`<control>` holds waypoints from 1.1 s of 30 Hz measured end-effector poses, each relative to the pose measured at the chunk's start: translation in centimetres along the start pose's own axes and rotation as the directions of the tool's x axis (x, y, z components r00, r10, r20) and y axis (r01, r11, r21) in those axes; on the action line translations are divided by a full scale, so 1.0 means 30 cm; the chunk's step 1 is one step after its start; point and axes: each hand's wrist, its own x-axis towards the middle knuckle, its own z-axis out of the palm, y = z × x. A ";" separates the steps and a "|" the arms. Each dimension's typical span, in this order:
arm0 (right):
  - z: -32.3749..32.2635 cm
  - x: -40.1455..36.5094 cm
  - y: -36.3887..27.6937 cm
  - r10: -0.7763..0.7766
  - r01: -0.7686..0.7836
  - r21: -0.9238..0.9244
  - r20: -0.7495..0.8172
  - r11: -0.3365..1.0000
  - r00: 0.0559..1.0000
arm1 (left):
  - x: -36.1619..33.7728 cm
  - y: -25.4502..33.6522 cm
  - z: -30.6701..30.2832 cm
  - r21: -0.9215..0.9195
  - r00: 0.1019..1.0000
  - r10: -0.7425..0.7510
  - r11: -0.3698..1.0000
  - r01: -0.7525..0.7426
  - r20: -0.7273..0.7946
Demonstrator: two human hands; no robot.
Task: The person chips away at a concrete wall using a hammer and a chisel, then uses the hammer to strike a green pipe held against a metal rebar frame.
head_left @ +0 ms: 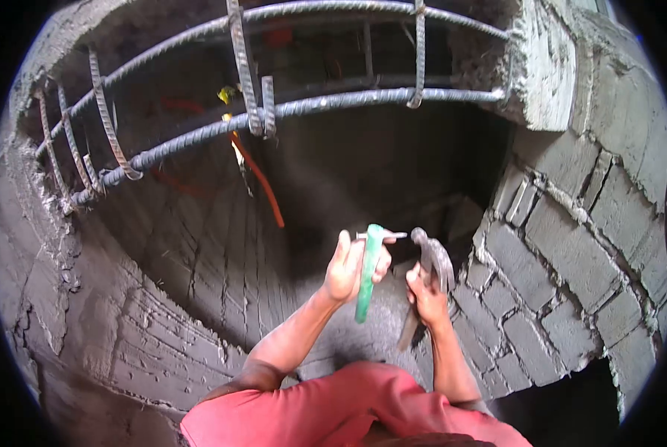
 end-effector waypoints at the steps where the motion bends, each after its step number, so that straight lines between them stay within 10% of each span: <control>1: -0.028 0.000 0.020 0.003 -0.003 -0.008 -0.024 1.000 1.000 | -0.008 0.001 -0.005 -0.109 0.999 -0.022 0.994 0.027 0.041; 6: -0.115 -0.040 0.058 0.065 -0.067 -0.024 -0.097 0.997 0.993 | -0.027 0.019 -0.056 -0.031 0.996 -0.026 0.999 0.023 -0.082; 8: -0.113 -0.061 0.039 -0.227 0.201 -0.194 -0.124 0.960 0.966 | 0.001 0.049 -0.061 0.142 0.994 0.076 0.988 -0.063 -0.084; 11: -0.155 -0.054 0.100 -0.241 0.209 -0.258 -0.101 0.943 0.965 | 0.067 0.105 -0.070 0.502 0.968 0.189 0.861 -0.081 -0.166; 14: -0.190 0.007 0.077 -0.288 0.265 -0.258 -0.056 0.929 0.956 | 0.180 0.207 -0.113 0.832 0.930 0.335 0.466 -0.300 0.148; 16: -0.191 0.089 -0.090 -0.329 0.339 -0.085 0.111 0.937 0.938 | 0.286 0.372 -0.040 0.982 0.931 0.342 0.093 -0.165 0.125; 20: -0.120 0.100 -0.378 -0.565 0.561 0.237 -0.055 0.794 0.823 | 0.354 0.522 -0.019 0.988 0.930 0.334 -0.044 -0.149 0.155; 26: -0.129 -0.006 0.118 -0.529 0.534 0.348 -0.118 0.771 0.840 | 0.355 0.535 -0.017 0.894 0.863 0.299 -0.326 -0.308 0.407; 30: -0.271 0.009 0.177 -0.437 0.419 -0.154 -0.112 0.895 0.893 | 0.309 0.523 -0.030 0.965 0.923 0.282 -0.107 -0.241 0.262; 33: -0.266 0.030 0.129 -0.524 0.487 -0.211 -0.189 0.848 0.830 | 0.291 0.502 0.013 0.941 0.911 0.305 -0.274 -0.197 0.279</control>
